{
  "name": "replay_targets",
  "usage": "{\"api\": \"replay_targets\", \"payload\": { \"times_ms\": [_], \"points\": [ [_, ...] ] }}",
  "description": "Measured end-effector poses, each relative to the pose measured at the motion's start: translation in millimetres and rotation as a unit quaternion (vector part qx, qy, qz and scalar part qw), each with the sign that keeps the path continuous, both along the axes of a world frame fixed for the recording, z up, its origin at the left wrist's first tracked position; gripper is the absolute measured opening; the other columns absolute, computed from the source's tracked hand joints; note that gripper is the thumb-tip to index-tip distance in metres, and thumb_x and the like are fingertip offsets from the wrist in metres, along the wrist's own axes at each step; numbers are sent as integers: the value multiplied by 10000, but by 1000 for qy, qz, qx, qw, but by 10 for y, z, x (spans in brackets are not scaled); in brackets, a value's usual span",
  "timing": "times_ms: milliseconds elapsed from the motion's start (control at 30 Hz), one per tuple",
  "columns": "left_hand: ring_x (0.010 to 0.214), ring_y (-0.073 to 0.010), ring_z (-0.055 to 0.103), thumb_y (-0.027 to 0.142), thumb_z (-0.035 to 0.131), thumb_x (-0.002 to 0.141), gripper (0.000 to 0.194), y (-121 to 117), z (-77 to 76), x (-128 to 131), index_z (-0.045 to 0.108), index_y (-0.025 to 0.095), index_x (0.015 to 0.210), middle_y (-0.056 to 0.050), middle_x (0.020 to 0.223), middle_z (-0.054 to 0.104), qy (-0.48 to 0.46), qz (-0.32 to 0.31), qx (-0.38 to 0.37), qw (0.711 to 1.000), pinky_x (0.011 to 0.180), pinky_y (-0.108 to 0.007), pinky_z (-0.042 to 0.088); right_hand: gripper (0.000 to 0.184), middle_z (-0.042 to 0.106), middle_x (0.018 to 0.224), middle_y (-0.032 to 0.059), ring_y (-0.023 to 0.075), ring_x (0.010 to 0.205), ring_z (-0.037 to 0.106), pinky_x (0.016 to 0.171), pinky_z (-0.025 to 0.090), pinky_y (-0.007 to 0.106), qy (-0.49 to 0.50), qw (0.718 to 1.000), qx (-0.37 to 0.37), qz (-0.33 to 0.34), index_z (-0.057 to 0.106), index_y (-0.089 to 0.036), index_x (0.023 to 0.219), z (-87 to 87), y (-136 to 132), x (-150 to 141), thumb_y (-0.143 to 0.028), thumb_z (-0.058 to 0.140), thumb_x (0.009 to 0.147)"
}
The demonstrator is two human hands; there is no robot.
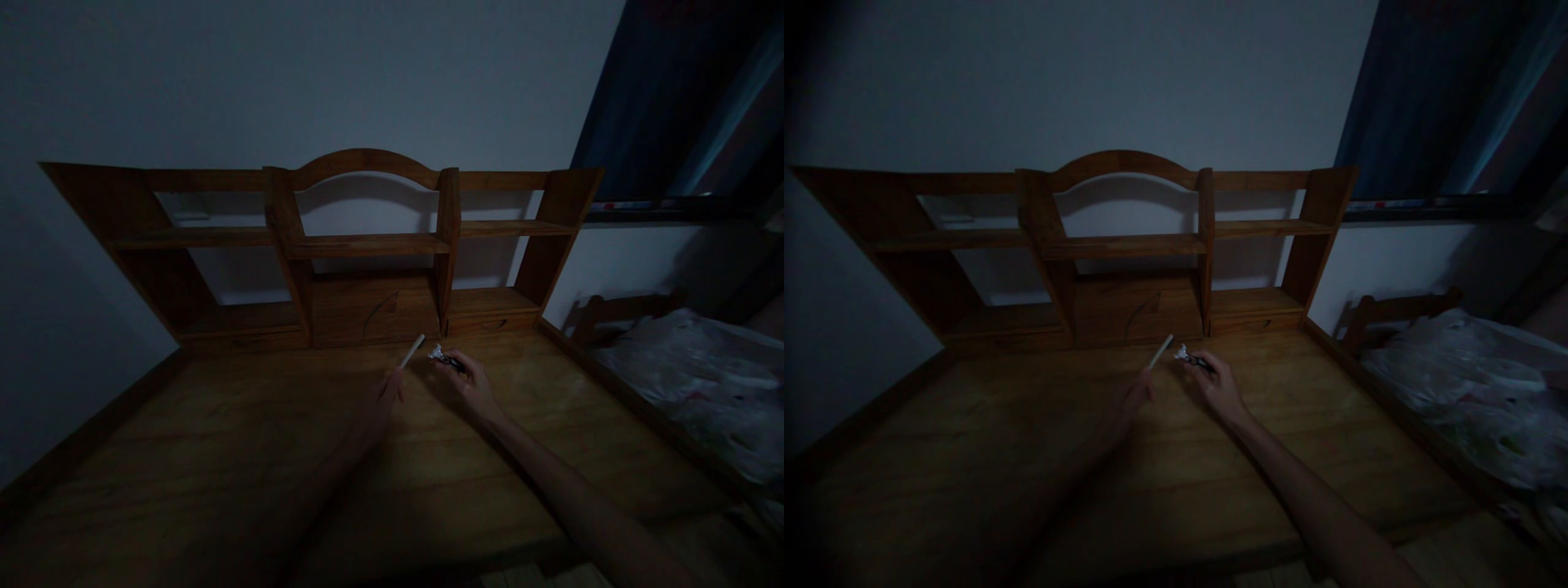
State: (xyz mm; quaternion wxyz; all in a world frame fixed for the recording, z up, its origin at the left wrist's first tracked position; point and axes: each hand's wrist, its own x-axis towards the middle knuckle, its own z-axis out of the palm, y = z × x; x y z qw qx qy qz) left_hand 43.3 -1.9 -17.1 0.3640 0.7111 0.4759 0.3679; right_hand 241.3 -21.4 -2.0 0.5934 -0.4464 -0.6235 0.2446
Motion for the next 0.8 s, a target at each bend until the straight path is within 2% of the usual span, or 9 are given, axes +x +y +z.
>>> {"api": "replay_targets", "payload": {
  "times_ms": [100,200,300,400,567,667,800],
  "points": [
    [608,-145,480,564,202,906,559,-12,0,-2,545,188,675,1,620,523,-41,-13,16,999,582,-256,345,201,662,888,37,203,841,596,758,442,299,-5,1000,-4,6,653,-185,910,1,3,7,-351,592,817],
    [617,-148,497,567,246,900,560,-31,1,8,538,182,616,3,596,523,4,-29,18,999,621,-265,350,210,653,842,30,198,793,589,719,442,293,-7,1000,-10,-3,652,-183,889,-9,11,12,-368,597,808],
    [617,-152,503,578,267,893,558,-37,14,-5,531,182,603,3,589,526,26,1,12,1000,622,-270,344,211,649,840,28,196,789,584,714,437,288,-4,1000,-9,-5,652,-184,892,-9,13,8,-367,600,802],
    [612,-147,492,575,227,901,554,-54,54,-31,528,185,646,7,602,513,-16,32,20,999,601,-262,342,194,642,825,24,190,783,578,704,431,277,2,1000,-8,3,652,-185,883,3,9,1,-353,596,805],
    [648,-151,511,546,259,907,524,-96,95,1,538,189,643,2,627,539,14,-29,28,999,638,-265,355,199,633,803,14,184,767,569,690,426,268,6,1000,-16,5,649,-180,868,-17,29,5,-360,599,797],
    [635,-153,517,543,248,910,537,-79,76,7,519,188,611,3,608,538,27,-2,21,999,638,-271,354,211,626,780,9,179,741,564,677,421,264,12,1000,-21,-4,647,-180,855,-48,54,12,-377,598,798],
    [623,-152,504,541,252,910,515,-59,60,-52,521,188,649,8,609,522,-10,32,36,999,602,-264,345,218,632,808,18,190,772,566,697,419,272,22,1000,-20,-6,651,-188,871,-49,61,11,-389,606,798]
  ]
}}
